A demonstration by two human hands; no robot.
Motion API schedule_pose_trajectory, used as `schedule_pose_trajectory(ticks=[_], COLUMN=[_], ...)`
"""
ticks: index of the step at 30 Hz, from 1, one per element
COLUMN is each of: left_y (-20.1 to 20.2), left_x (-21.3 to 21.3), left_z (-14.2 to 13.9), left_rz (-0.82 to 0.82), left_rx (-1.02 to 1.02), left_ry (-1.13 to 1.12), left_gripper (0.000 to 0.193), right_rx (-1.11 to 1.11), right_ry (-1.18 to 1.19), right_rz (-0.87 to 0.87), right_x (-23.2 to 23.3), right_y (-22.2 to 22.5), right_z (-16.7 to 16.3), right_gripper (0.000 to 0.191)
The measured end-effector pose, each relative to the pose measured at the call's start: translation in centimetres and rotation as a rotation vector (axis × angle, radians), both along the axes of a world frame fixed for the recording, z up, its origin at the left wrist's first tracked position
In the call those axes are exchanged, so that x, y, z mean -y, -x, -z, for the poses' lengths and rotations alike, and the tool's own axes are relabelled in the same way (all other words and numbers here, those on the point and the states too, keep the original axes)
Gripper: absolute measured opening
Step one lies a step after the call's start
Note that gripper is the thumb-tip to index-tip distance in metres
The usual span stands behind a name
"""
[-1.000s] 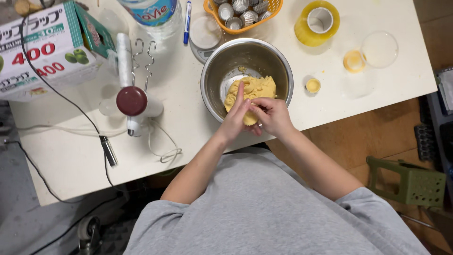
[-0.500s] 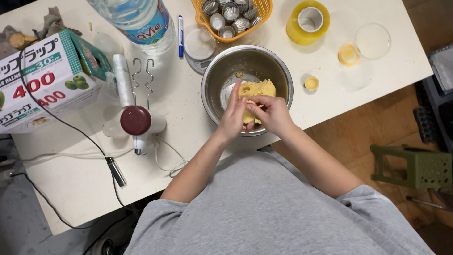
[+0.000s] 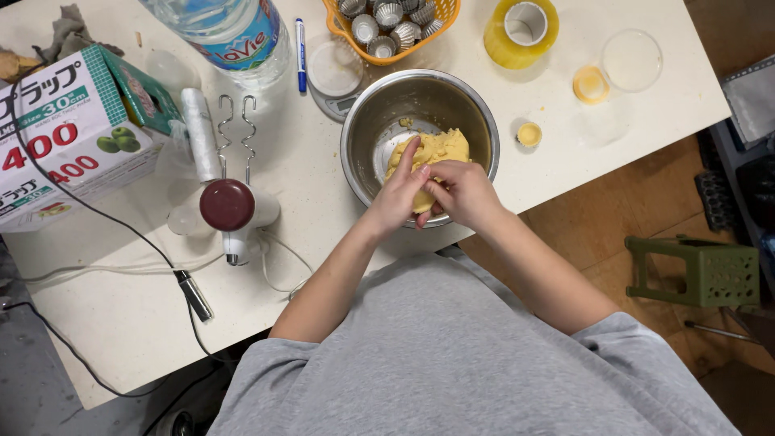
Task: The person kneads a ball of dough in a metal mixing bowl, then pinches off small pieces and presses each piece by hand into a small tart mold, setting the filled molds on the table one at a time.
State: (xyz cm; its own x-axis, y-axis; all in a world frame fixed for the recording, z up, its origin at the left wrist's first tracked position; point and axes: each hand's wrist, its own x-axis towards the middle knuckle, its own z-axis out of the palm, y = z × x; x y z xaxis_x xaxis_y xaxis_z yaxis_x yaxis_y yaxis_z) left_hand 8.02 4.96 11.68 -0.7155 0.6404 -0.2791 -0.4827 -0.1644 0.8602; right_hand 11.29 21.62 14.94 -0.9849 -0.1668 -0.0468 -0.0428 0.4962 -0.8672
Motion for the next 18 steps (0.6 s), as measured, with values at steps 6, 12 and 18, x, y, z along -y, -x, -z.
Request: schedule_pose_trajectory(ticks=[6, 12, 18], left_y=[-0.3, -0.9, -1.1], left_x=[0.1, -0.7, -0.5], left_z=[-0.3, -0.5, -0.3], left_rz=[0.023, -0.101, 0.038], left_rx=[0.053, -0.118, 0.055], left_ry=[0.059, -0.022, 0.045], left_gripper=[0.073, 0.068, 0.067], right_rx=[-0.314, 0.269, 0.146], right_ry=[-0.145, 0.183, 0.024], right_rz=[-0.024, 0.169, 0.067], right_x=[0.3, 0.0, -0.4], right_y=[-0.7, -1.1, -1.3], right_z=[0.1, -0.2, -0.5], right_gripper=[0.014, 0.02, 0.023])
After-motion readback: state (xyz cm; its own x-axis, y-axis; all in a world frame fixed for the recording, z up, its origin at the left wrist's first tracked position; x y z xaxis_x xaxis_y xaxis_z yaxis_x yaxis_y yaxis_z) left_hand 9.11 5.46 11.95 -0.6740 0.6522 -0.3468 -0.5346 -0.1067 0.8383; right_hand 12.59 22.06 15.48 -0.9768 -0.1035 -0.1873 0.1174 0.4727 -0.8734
